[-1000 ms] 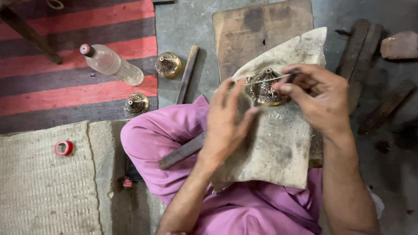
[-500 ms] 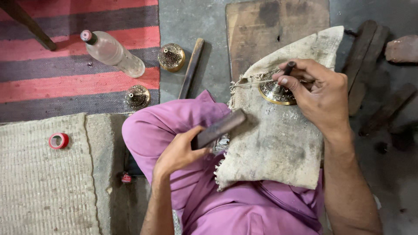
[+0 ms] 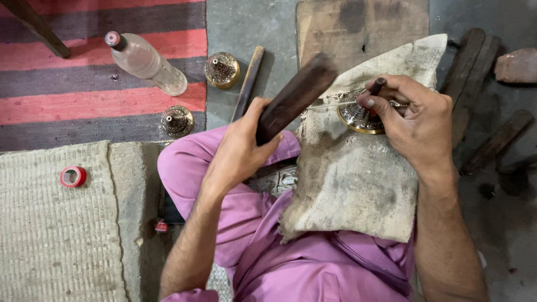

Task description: The person sits on the floor and uses a wooden mallet to hammer a small metal object held in the left hand. The object is placed on a cloth pad on a wooden board. The person repeatedly strikes the object with the mallet.

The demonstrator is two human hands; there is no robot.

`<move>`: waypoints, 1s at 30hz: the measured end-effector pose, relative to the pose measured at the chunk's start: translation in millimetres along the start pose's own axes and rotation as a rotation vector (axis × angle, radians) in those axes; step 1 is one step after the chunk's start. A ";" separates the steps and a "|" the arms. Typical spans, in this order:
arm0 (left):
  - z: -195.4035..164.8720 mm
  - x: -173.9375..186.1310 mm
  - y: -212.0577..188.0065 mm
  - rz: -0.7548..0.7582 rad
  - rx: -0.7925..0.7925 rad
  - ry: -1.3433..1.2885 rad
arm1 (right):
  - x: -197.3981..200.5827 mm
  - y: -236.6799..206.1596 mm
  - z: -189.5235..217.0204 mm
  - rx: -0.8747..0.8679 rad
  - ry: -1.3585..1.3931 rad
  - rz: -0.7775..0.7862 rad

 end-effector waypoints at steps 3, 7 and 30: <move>-7.3 3.6 13.4 0.002 0.044 0.095 | 0.1 -0.4 -0.8 -0.025 -0.044 -0.010; -24.7 6.6 29.7 0.016 -0.060 0.249 | 0.1 -1.0 0.0 -0.017 -0.053 -0.013; -36.5 6.2 47.5 0.027 -0.234 0.383 | -0.7 -3.8 -5.6 0.010 -0.099 -0.030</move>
Point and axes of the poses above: each hand's wrist, its own y-axis towards the middle knuckle, its own x-axis out of the back of the hand, z = x × y, the point moved 6 cm from there along y, towards the middle knuckle, and after that the axes turned 7 degrees about -y, right-handed, at the moved point
